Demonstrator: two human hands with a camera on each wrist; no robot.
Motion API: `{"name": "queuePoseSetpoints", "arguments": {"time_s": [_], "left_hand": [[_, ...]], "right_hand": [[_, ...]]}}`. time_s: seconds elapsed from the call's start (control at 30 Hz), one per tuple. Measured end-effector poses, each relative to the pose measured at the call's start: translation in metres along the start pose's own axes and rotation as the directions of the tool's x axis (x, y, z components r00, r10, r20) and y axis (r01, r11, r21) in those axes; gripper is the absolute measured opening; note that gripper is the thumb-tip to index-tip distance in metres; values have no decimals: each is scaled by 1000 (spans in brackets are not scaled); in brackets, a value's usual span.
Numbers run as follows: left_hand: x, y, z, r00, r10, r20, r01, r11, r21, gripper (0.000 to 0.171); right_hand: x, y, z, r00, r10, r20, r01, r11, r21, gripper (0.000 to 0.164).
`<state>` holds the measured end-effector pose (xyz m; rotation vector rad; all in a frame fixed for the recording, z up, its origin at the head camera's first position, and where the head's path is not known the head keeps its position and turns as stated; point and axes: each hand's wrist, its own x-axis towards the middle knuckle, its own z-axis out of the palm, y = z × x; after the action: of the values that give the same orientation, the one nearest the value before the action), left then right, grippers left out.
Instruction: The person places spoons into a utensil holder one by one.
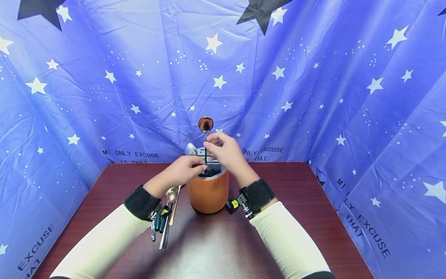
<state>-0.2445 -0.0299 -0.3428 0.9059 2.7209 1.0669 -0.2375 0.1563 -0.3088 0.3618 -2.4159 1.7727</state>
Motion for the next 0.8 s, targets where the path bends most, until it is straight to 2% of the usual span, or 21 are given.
{"name": "queuePoseSetpoints", "arguments": {"time_s": [0.17, 0.4, 0.5, 0.63, 0.8], "left_hand": [[-1, -1, 0, 1000, -1, -20, 2, 1000, 16, 15], [-6, -5, -3, 997, -59, -46, 58, 998, -20, 18], [-10, -6, -5, 997, -66, -47, 64, 997, -42, 18], [-15, -7, -7, 996, -65, -56, 63, 997, -45, 20], [-23, -11, -9, 996, -68, -61, 66, 997, -34, 19]], "right_hand": [[1, 6, 3, 1000, 19, -3, -19, 999, 39, 21], [-1, 18, 4, 995, 102, 13, -100, 990, -104, 20], [-4, 20, 4, 992, 127, 12, -124, 983, -135, 20], [-9, 18, 9, 995, 99, 23, -94, 985, -142, 18], [-19, 13, 19, 994, 60, 95, -42, 984, -174, 12]]}}
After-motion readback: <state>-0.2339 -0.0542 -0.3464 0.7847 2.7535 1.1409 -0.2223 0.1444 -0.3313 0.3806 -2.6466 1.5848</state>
